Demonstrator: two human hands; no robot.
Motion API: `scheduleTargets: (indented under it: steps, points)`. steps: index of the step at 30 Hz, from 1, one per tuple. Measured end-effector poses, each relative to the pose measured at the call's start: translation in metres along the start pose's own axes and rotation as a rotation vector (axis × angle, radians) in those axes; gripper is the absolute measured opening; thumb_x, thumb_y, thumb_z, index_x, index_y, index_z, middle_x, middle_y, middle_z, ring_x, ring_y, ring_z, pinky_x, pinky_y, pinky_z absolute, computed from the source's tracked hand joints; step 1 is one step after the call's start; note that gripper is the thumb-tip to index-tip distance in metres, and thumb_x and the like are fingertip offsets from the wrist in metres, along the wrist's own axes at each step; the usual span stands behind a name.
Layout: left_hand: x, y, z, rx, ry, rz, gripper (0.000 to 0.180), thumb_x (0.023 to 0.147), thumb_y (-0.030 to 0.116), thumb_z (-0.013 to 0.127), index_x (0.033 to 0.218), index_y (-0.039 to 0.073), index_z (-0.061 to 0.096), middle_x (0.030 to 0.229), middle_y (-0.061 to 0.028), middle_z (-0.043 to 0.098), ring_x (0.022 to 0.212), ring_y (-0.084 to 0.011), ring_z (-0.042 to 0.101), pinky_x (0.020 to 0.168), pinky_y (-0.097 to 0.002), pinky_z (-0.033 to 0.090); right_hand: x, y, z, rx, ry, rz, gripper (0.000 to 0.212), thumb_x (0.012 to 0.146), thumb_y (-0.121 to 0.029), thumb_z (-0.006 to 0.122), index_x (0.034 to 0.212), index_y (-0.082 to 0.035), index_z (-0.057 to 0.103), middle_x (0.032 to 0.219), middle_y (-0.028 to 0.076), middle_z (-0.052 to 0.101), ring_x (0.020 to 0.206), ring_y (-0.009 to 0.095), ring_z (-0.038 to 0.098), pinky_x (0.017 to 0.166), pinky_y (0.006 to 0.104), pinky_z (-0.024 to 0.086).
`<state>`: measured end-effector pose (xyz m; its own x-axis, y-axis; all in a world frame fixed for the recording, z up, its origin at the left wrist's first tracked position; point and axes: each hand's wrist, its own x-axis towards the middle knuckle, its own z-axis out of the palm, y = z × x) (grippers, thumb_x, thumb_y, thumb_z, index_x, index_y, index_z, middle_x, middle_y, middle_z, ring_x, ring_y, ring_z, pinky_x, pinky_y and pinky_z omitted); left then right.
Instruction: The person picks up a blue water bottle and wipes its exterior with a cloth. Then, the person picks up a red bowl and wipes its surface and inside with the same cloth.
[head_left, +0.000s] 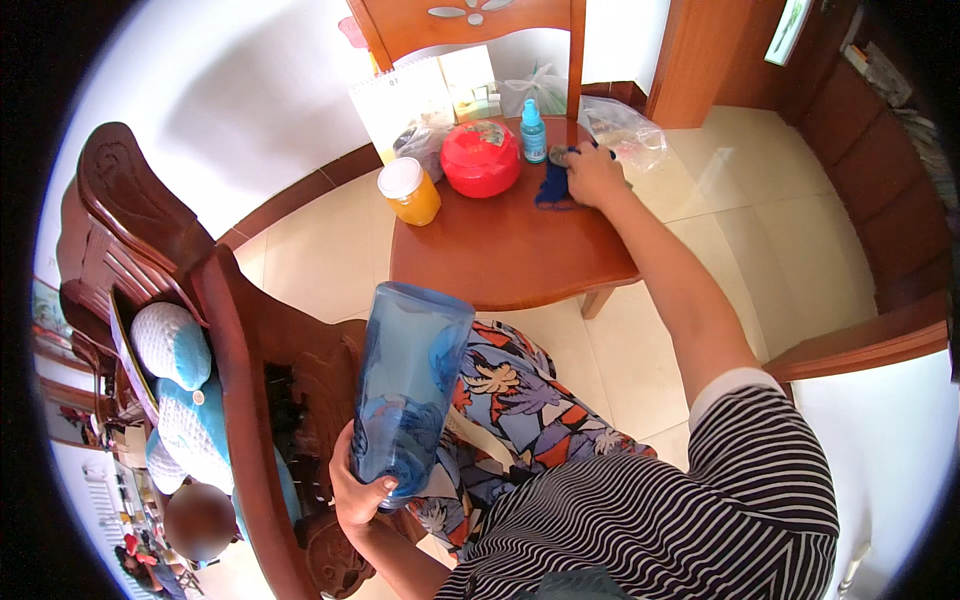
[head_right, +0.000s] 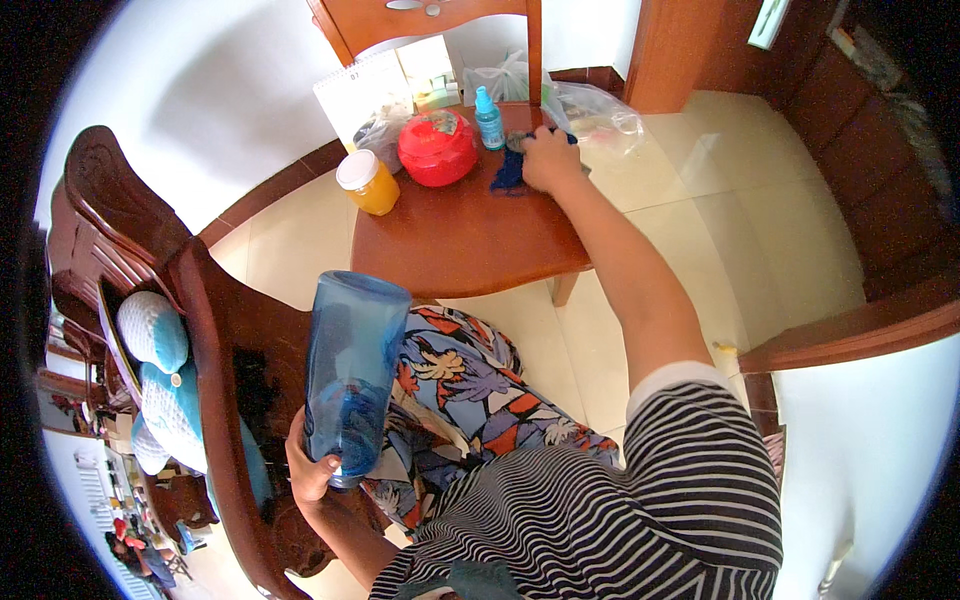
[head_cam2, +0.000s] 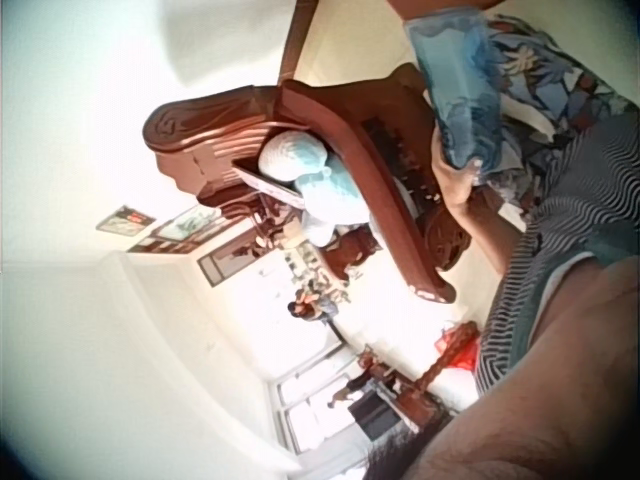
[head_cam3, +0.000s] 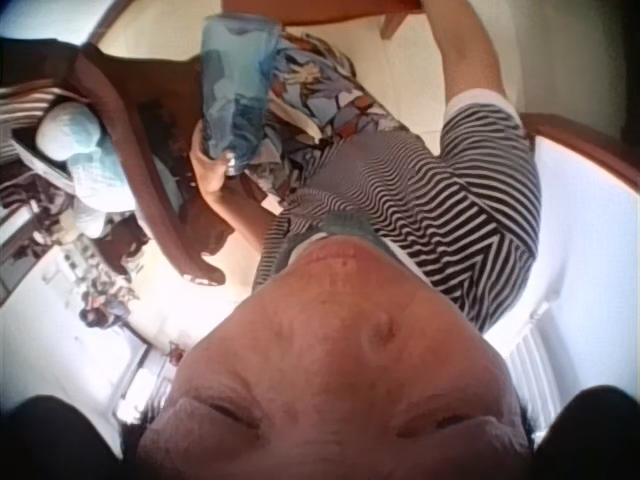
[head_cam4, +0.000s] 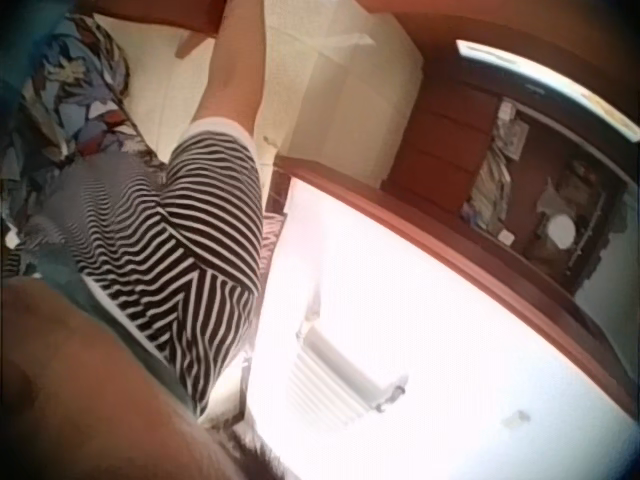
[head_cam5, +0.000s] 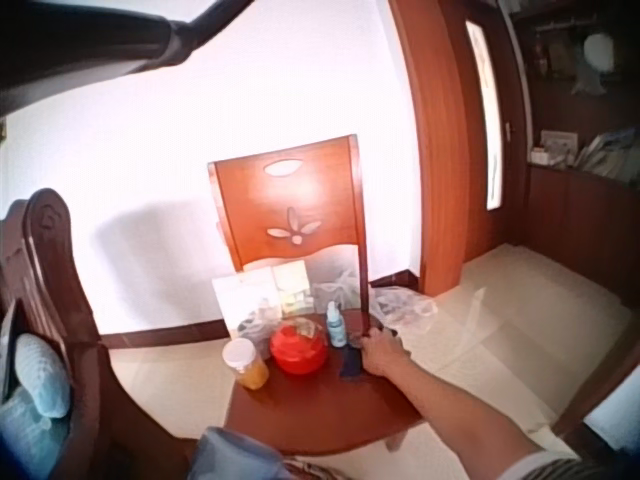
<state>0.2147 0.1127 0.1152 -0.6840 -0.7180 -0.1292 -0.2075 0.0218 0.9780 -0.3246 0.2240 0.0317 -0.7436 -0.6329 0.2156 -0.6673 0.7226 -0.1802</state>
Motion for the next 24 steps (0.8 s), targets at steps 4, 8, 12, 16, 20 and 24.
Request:
scheduleTargets:
  steps: [4, 8, 12, 16, 20, 24]
  points:
    - [0.006, 0.000, -0.002, -0.017, -0.023, 0.024, 0.118, 0.049, 0.053, 0.096, 0.133, -0.014, 0.047, 0.119, -0.0173, 0.063, 0.109, -0.0241, 0.061, 0.099, -0.0361, 0.046, -0.069, -0.017, -0.002, 0.031, 0.135, -0.140, 0.022, 0.086, -0.018, 0.058, 0.103, -0.013, 0.072, 0.116, 0.010, 0.060, 0.108, 0.033, 0.055, 0.082, 0.0510, 0.049]
    - [0.007, -0.002, -0.003, -0.039, -0.048, -0.008, 0.114, 0.051, 0.050, 0.096, 0.133, -0.012, 0.048, 0.118, -0.0166, 0.063, 0.110, -0.0242, 0.061, 0.099, -0.0359, 0.045, -0.138, -0.054, -0.015, 0.151, 0.212, -0.313, 0.022, 0.081, -0.015, 0.062, 0.100, -0.013, 0.072, 0.112, 0.008, 0.063, 0.106, 0.031, 0.056, 0.081, 0.0501, 0.048]
    - [0.009, -0.004, -0.002, -0.026, -0.067, -0.010, 0.113, 0.051, 0.049, 0.096, 0.134, -0.012, 0.048, 0.119, -0.0157, 0.063, 0.110, -0.0241, 0.061, 0.100, -0.0358, 0.045, -0.161, -0.060, -0.022, 0.269, 0.227, -0.437, 0.025, 0.079, -0.016, 0.065, 0.102, -0.013, 0.072, 0.113, 0.008, 0.064, 0.104, 0.030, 0.058, 0.081, 0.0478, 0.050]
    - [0.009, -0.004, -0.007, 0.004, -0.089, -0.025, 0.115, 0.051, 0.050, 0.096, 0.134, -0.012, 0.047, 0.120, -0.0156, 0.063, 0.111, -0.0237, 0.060, 0.100, -0.0358, 0.045, -0.113, -0.038, -0.009, 0.234, 0.154, -0.309, 0.024, 0.083, -0.021, 0.065, 0.104, -0.013, 0.072, 0.114, 0.010, 0.062, 0.107, 0.031, 0.057, 0.086, 0.0487, 0.049]
    - [0.003, -0.004, -0.011, 0.004, -0.037, -0.024, 0.115, 0.051, 0.051, 0.096, 0.134, -0.012, 0.047, 0.120, -0.0155, 0.063, 0.111, -0.0235, 0.061, 0.100, -0.0360, 0.045, -0.043, -0.014, 0.000, 0.080, 0.100, -0.096, 0.027, 0.089, -0.026, 0.060, 0.110, -0.011, 0.070, 0.120, 0.012, 0.058, 0.113, 0.034, 0.054, 0.088, 0.0521, 0.049]
    - [0.003, 0.001, -0.006, -0.032, -0.056, 0.001, 0.111, 0.052, 0.051, 0.095, 0.132, -0.012, 0.050, 0.119, -0.0160, 0.064, 0.109, -0.0239, 0.062, 0.098, -0.0363, 0.046, 0.005, -0.013, -0.003, 0.049, 0.015, 0.136, 0.028, 0.091, -0.021, 0.055, 0.113, -0.010, 0.068, 0.124, 0.013, 0.056, 0.118, 0.035, 0.052, 0.094, 0.0550, 0.046]
